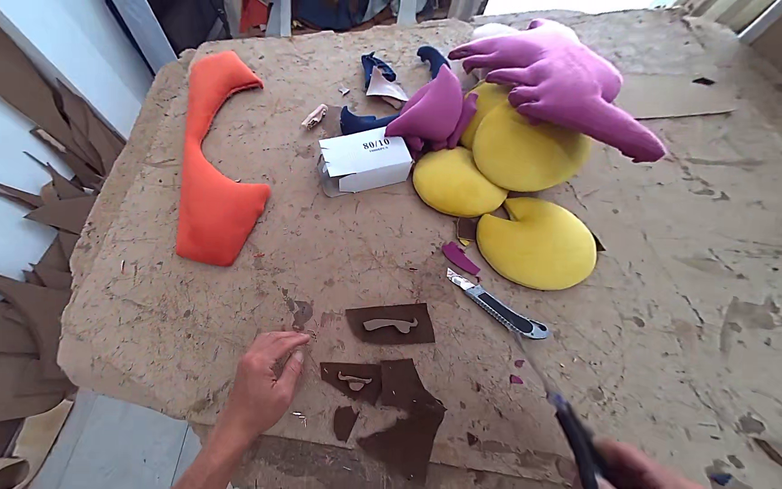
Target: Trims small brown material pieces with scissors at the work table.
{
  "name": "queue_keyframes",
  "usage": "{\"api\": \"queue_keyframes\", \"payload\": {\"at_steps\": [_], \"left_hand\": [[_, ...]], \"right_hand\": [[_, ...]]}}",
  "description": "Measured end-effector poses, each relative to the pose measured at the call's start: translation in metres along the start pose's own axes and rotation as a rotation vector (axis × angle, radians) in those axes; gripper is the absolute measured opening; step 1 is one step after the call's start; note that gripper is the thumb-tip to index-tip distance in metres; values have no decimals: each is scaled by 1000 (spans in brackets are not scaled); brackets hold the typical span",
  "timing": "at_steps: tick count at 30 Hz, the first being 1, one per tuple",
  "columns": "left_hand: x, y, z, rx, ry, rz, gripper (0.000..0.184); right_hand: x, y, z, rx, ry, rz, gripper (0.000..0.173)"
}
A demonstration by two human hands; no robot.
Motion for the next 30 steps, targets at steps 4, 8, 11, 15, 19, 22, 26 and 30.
{"api": "queue_keyframes", "payload": {"at_steps": [4,8,11,15,19,22,26,30], "left_hand": [[25,9,-36,-312,-167,11,33],[29,20,-58,-531,-160,-11,34],[28,23,-61,-548,-174,41,27],[25,24,-73,-493,-334,183,24],[25,25,-75,-446,-359,180,25],[20,19,-69,-414,-408,217,26],[12,10,-61,-357,-470,309,25],[12,-10,-56,-91,-378,546,33]], "right_hand": [[-22,36,36,291,187,-47,38],[-16,57,40,335,201,-70,45],[-7,66,35,336,193,-79,59],[14,-39,10,282,459,267,34],[17,-163,-106,53,378,576,24],[-4,-191,-174,61,407,669,34],[-16,-187,-203,111,427,657,40],[-19,-183,-201,80,480,620,27]]}}
Point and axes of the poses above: each hand's wrist, its own x-axis away from the middle knuckle, its own z-axis out of the back of the hand, y = z × x, the point moved 10 cm from there along -x, towards the middle knuckle, and after that the axes turned 9 degrees about y, right-handed, at the moved point
